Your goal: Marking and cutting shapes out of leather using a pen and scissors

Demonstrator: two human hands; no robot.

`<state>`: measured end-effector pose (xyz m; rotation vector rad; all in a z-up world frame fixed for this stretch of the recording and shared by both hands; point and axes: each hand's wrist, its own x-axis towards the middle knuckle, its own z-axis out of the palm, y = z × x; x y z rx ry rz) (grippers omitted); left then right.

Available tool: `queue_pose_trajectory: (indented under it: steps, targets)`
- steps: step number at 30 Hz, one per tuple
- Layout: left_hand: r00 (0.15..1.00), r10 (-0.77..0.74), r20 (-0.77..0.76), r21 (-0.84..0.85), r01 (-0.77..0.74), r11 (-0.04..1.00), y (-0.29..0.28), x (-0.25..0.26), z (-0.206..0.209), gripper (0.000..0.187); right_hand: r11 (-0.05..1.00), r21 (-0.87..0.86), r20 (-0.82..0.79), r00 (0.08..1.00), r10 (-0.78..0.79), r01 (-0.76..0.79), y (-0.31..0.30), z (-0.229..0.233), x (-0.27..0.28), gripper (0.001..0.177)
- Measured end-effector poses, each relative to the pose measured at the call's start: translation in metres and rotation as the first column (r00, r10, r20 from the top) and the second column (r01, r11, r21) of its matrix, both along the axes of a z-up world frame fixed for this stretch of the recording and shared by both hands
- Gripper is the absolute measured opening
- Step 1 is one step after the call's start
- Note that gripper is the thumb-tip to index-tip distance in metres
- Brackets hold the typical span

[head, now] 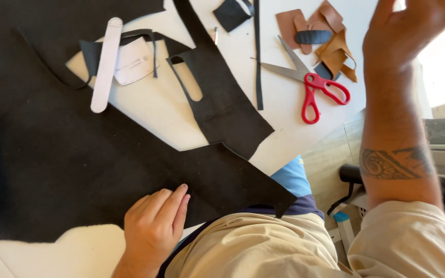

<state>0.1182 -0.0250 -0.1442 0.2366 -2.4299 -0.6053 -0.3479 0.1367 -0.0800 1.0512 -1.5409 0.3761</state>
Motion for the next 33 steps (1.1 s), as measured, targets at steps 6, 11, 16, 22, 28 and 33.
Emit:
queue_pose_trajectory:
  steps: [6,11,16,22,28,33]
  targets:
    - [1.0,-0.019,0.009,-0.061,0.02,0.998,0.0,-0.005,0.001,0.013,0.74,0.552,0.62,0.783,-0.056,-0.384,0.034,-0.036,0.021,0.034]
    - [0.999,-0.025,0.035,0.001,0.025,1.0,0.001,-0.001,0.003,0.01,0.927,0.228,0.626,0.774,0.094,-0.297,0.056,-0.013,0.051,0.025]
    - [0.984,-0.101,0.145,0.028,0.098,0.995,-0.011,-0.003,0.023,0.017,0.893,0.326,0.724,0.689,-0.025,-0.311,0.072,-0.008,0.101,0.019]
    - [0.964,-0.059,0.258,-0.016,0.065,0.998,-0.065,-0.053,0.045,0.032,0.8,0.544,0.701,0.662,-0.266,-0.254,0.076,-0.03,0.114,0.048]
    - [0.852,0.015,0.523,0.069,-0.059,0.996,-0.078,-0.134,0.023,0.08,0.711,0.684,0.648,0.585,-0.488,-0.165,0.072,-0.024,0.11,0.063]
    - [0.896,0.015,0.445,0.236,-0.133,0.963,-0.079,-0.161,0.009,0.075,0.745,0.648,0.676,0.569,-0.469,-0.156,0.078,-0.034,0.111,0.056]
